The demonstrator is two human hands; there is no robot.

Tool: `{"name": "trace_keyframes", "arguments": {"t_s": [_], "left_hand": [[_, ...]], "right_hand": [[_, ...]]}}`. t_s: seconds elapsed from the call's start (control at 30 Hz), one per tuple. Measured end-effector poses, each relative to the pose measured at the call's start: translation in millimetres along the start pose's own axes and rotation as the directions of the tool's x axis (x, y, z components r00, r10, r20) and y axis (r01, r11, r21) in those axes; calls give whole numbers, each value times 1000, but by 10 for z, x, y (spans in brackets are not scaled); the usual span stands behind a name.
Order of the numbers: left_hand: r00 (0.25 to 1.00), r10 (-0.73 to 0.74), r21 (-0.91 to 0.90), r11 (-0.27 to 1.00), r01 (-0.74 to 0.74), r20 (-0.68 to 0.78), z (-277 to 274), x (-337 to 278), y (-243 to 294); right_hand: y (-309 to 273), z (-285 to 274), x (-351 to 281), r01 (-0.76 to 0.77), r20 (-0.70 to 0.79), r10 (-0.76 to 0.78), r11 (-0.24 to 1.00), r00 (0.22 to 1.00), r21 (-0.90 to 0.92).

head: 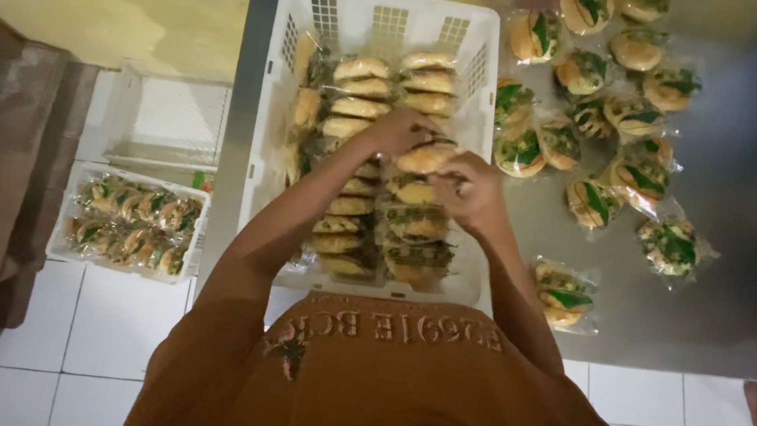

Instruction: Organizing packaged mini sandwiches into a plastic crate on a metal table.

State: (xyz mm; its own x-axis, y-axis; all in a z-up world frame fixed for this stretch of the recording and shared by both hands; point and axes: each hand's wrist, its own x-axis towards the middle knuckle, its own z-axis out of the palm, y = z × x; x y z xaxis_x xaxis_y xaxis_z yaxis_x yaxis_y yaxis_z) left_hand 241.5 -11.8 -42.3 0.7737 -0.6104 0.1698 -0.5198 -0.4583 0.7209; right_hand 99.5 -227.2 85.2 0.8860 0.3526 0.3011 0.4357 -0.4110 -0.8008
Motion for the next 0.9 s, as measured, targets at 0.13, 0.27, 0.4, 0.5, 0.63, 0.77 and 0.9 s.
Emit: {"name": "trace_keyframes", "arguments": {"t_s": [0.13,0.27,0.4,0.5,0.63,0.77,0.9], "left_hand": [[992,-114,-40,992,117,59,-90,28,318],[932,-265,14,963,270,247,-159,108,659],[878,-372,70,927,369,301,-71,89,625],[975,-198,98,977,188,104,46,53,421],[940,-336,166,932,322,64,-26,-4,549],[972,-228,88,971,223,51,17,-128,575],[983,-177,143,975,169,40,7,-185,618]], "right_hand": [[-39,-319,-497,-191,109,203,976,973,-108],[-304,-296,-796,-66,409,169,965,897,-255],[-539,-146,-1023,-27,390,194,918,900,-396],[-931,-147,-1005,-194,337,391,848,856,-493],[-1167,-57,-864,-368,299,572,766,764,-527],[-890,143,-976,-389,241,571,756,785,-527],[-742,239,-960,-368,185,538,751,822,-549]]}}
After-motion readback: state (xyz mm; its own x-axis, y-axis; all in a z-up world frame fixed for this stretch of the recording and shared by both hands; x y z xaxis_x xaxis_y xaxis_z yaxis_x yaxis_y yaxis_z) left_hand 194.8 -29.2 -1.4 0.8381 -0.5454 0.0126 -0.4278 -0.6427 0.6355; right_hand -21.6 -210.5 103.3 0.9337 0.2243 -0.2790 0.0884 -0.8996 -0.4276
